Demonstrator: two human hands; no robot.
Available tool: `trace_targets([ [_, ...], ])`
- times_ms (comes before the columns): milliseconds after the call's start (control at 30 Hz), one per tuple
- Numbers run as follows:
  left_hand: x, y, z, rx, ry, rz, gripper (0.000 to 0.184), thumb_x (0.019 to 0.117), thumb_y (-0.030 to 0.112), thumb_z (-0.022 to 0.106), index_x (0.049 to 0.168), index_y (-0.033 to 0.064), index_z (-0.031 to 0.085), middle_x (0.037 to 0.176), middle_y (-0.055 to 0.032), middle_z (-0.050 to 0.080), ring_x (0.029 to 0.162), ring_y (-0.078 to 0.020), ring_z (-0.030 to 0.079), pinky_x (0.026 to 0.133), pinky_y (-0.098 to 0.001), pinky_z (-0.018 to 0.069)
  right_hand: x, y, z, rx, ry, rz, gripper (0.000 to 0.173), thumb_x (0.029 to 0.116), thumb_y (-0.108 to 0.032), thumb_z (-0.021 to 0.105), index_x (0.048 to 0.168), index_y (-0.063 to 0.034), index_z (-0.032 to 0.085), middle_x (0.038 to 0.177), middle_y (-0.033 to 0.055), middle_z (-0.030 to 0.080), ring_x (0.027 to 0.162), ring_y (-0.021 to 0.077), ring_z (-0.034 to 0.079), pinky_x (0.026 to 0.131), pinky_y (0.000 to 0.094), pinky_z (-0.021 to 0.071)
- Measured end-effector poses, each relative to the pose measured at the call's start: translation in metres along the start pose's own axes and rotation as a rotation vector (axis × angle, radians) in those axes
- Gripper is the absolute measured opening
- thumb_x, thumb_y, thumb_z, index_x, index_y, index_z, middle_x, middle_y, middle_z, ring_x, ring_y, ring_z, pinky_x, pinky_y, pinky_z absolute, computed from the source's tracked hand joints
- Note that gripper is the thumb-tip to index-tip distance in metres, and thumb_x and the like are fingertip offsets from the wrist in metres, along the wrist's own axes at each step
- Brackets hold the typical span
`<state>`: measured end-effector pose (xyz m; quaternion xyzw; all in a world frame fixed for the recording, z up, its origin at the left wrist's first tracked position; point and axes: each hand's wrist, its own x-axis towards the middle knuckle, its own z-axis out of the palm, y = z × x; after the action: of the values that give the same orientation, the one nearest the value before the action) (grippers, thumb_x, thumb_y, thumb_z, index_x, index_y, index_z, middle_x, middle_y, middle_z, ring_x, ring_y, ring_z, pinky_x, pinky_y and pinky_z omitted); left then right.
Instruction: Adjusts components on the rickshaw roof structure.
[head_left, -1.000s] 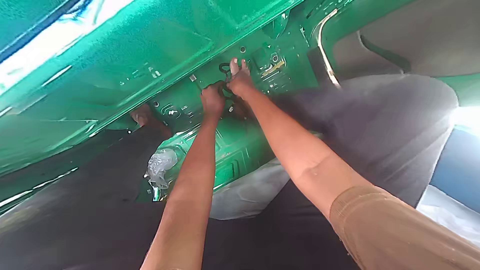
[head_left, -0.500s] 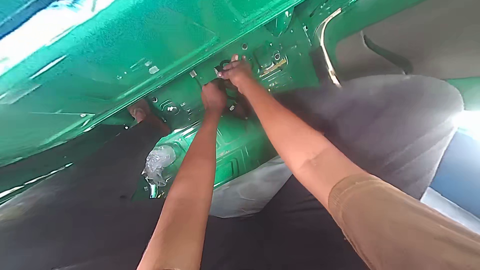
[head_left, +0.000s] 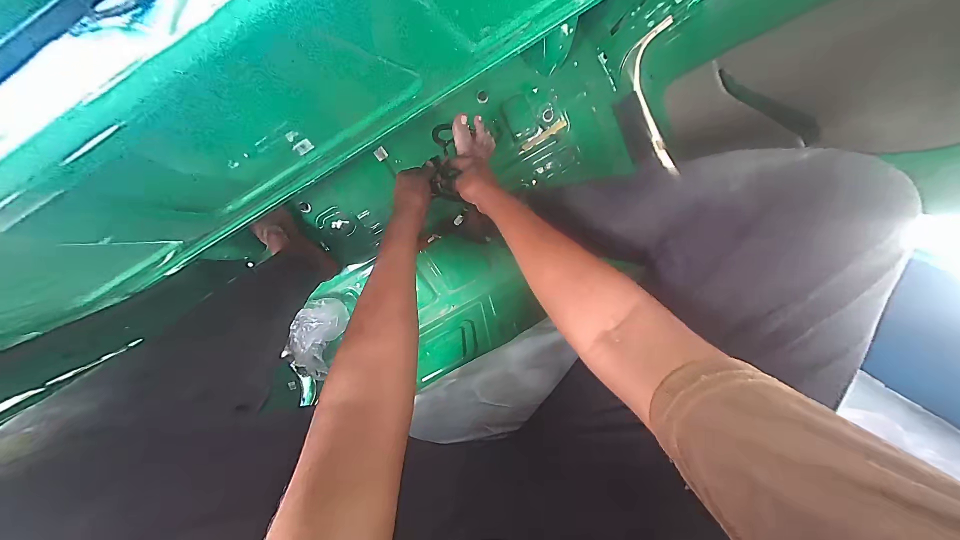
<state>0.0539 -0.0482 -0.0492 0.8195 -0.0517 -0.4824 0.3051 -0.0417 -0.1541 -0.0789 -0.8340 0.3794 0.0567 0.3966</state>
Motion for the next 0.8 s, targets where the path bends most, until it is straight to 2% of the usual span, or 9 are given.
trace_targets([
  [133, -0.004, 0.002, -0.004, 0.244, 0.074, 0.165, 0.049, 0.0986, 0.047, 0.065, 0.116, 0.0017, 0.068, 0.105, -0.0184, 0.071, 0.096, -0.0323, 0.070, 0.091, -0.0558, 0.0549, 0.003, -0.004, -0.008, -0.041, -0.026, 0.040, 0.037, 0.0923, -0.026, 0.066, 0.128, -0.0154, 0.071, 0.172, 0.0040, 0.021, 0.160, 0.0308, 0.000, 0.127, 0.0565, -0.0024],
  [200, -0.009, 0.007, -0.003, 0.295, 0.112, 0.223, 0.046, 0.0980, 0.037, 0.068, 0.131, 0.0057, 0.062, 0.104, -0.0193, 0.071, 0.095, -0.0343, 0.070, 0.090, -0.0564, 0.0543, 0.003, -0.009, -0.019, -0.034, -0.079, 0.085, 0.077, 0.0911, -0.025, 0.068, 0.161, -0.0153, 0.037, 0.173, 0.0117, 0.014, 0.160, 0.0347, 0.002, 0.127, 0.0573, 0.0015],
  [300, -0.014, 0.008, 0.001, 0.405, 0.115, 0.335, 0.032, 0.1044, 0.028, 0.055, 0.130, 0.0178, 0.071, 0.115, -0.0119, 0.075, 0.110, -0.0304, 0.070, 0.100, -0.0562, 0.0515, 0.002, -0.020, -0.039, -0.069, -0.169, 0.152, 0.096, 0.0905, -0.021, 0.072, 0.167, -0.0193, 0.014, 0.172, 0.0177, 0.011, 0.158, 0.0390, 0.010, 0.126, 0.0598, 0.0111],
  [367, -0.015, 0.008, 0.006, 0.457, 0.155, 0.373, 0.030, 0.1056, 0.028, 0.052, 0.125, 0.0230, 0.075, 0.119, -0.0083, 0.075, 0.116, -0.0281, 0.069, 0.104, -0.0562, 0.0493, 0.004, -0.021, -0.051, -0.064, -0.232, 0.173, 0.093, 0.0943, -0.022, 0.070, 0.168, -0.0186, 0.013, 0.173, 0.0145, 0.010, 0.158, 0.0384, 0.012, 0.126, 0.0590, 0.0151],
  [433, -0.018, 0.009, 0.011, 0.526, 0.198, 0.394, 0.032, 0.1057, 0.028, 0.050, 0.127, 0.0270, 0.074, 0.118, -0.0086, 0.074, 0.116, -0.0292, 0.068, 0.103, -0.0559, 0.0497, 0.001, -0.024, -0.064, 0.129, -0.253, 0.303, 0.092, 0.0961, -0.019, 0.070, 0.168, -0.0202, 0.013, 0.174, 0.0078, 0.013, 0.157, 0.0316, 0.023, 0.122, 0.0535, 0.0323],
  [500, -0.022, 0.010, 0.013, 0.632, 0.236, 0.418, 0.033, 0.1063, 0.029, 0.047, 0.127, 0.0279, 0.073, 0.116, -0.0104, 0.074, 0.112, -0.0320, 0.068, 0.100, -0.0574, 0.0502, -0.007, -0.031, -0.072, 0.480, -0.214, 0.496, 0.090, 0.0955, -0.008, 0.070, 0.167, -0.0243, 0.018, 0.161, 0.0133, 0.039, 0.129, 0.0291, 0.059, 0.091, 0.0493, 0.0611],
  [600, -0.023, 0.011, 0.013, 0.697, 0.258, 0.406, 0.032, 0.1059, 0.028, 0.048, 0.124, 0.0225, 0.074, 0.116, -0.0104, 0.075, 0.113, -0.0328, 0.069, 0.102, -0.0585, 0.0488, -0.007, -0.032, -0.076, 0.720, -0.186, 0.667, 0.066, 0.0984, -0.013, 0.067, 0.157, -0.0172, 0.037, 0.122, 0.0211, 0.061, 0.080, 0.0285, 0.070, 0.064, 0.0415, 0.0624],
  [700, -0.025, 0.013, 0.016, 0.685, 0.246, 0.351, 0.031, 0.1050, 0.028, 0.049, 0.122, 0.0178, 0.073, 0.117, -0.0137, 0.073, 0.113, -0.0369, 0.069, 0.095, -0.0622, 0.0523, -0.001, -0.025, -0.076, 0.746, -0.179, 0.640, 0.053, 0.1044, -0.032, 0.062, 0.152, -0.0147, 0.046, 0.107, 0.0162, 0.066, 0.069, 0.0209, 0.067, 0.061, 0.0341, 0.0599],
  [800, -0.027, 0.014, 0.017, 0.638, 0.222, 0.278, 0.033, 0.1039, 0.033, 0.050, 0.118, 0.0147, 0.073, 0.111, -0.0167, 0.074, 0.108, -0.0406, 0.070, 0.089, -0.0655, 0.0533, 0.003, -0.034, -0.070, 0.912, -0.149, 0.514, 0.034, 0.1025, -0.017, 0.064, 0.133, -0.0030, 0.059, 0.095, 0.0112, 0.071, 0.068, 0.0155, 0.068, 0.062, 0.0292, 0.0595],
])
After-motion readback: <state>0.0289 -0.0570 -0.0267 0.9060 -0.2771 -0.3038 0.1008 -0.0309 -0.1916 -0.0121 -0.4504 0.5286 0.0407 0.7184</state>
